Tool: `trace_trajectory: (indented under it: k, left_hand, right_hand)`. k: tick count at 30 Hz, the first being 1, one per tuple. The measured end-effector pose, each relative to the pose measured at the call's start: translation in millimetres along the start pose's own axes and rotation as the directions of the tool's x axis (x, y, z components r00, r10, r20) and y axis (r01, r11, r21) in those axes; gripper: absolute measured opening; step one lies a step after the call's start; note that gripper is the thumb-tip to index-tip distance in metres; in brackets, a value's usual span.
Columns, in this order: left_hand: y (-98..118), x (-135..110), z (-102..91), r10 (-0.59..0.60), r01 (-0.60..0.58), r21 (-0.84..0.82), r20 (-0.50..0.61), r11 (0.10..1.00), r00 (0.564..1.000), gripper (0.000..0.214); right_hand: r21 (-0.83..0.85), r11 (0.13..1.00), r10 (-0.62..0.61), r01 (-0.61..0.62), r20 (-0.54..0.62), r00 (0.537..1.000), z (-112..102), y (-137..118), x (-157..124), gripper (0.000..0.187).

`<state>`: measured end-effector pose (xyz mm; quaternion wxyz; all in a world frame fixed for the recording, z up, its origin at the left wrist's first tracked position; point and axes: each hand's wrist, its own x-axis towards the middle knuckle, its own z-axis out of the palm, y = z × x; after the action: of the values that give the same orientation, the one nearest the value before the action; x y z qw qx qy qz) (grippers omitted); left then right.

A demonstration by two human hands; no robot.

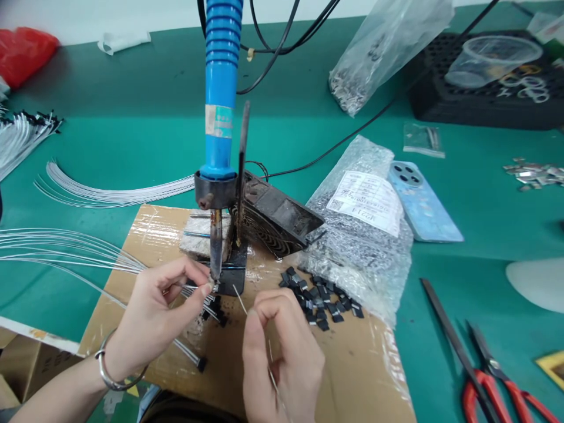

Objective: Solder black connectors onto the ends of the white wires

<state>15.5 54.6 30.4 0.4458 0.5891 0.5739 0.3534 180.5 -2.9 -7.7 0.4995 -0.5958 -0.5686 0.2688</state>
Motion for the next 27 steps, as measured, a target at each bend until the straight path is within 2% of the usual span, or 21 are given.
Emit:
trace_trajectory:
  k: [4,10,22,27]
  left_hand:
    - [0,0,-0.2,0.009,-0.009,0.013,-0.001,1.000,1.000,0.014]
    - [-2,-1,0.8,0.002,-0.002,0.037,-0.005,0.999,1.000,0.013]
    - [2,-1,-0.4,0.014,-0.013,0.038,-0.027,0.999,1.000,0.014]
    - [3,-1,-0.4,0.016,-0.015,0.026,-0.038,1.000,0.999,0.015]
  right_hand:
    - [0.033,0.999,0.020,-0.022,0.051,0.998,5,-7,0,0.022]
    - [0.100,0.984,0.149,-0.149,0.002,0.989,14,-17,-9,0.020]
    - [0.050,0.998,0.032,-0.031,-0.034,0.999,15,-18,-5,0.018]
    - [0.046,0.999,0.018,-0.016,-0.037,0.999,16,-20,-4,0.020]
